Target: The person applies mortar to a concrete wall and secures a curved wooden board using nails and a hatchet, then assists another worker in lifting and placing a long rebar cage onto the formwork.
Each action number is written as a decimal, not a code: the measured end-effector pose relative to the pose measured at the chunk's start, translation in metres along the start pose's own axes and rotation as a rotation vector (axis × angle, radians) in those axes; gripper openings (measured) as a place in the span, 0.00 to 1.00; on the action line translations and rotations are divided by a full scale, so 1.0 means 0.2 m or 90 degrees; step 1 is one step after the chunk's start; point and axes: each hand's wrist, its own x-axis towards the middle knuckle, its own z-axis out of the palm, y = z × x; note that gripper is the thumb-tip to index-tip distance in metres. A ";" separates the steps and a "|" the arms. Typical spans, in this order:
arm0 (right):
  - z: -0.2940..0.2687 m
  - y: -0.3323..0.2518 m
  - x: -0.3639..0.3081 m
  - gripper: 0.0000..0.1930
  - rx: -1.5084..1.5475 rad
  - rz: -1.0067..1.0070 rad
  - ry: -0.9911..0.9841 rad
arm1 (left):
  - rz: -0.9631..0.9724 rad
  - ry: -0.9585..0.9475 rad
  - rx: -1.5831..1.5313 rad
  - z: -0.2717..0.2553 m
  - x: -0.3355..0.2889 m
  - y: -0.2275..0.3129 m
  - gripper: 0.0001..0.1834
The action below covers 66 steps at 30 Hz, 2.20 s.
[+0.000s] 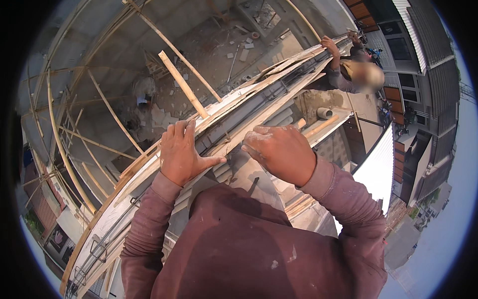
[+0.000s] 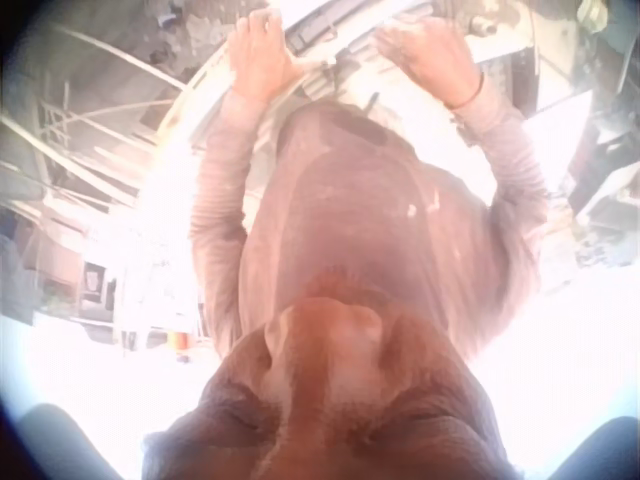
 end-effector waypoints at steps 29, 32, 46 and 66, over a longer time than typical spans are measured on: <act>0.91 0.57 1.28 0.16 0.463 -0.196 -0.550 | -0.079 -0.198 0.007 0.07 0.03 0.04 0.59; 0.99 0.62 1.31 0.15 0.418 -0.181 -0.602 | -0.078 -0.216 -0.013 0.08 0.04 0.03 0.57; 1.02 1.11 1.46 0.15 0.461 0.021 -0.792 | -0.100 -0.205 -0.054 0.10 0.03 0.01 0.53; 1.70 0.91 1.47 0.09 0.365 -0.103 -0.764 | -0.067 -0.210 0.023 0.14 0.00 -0.01 0.45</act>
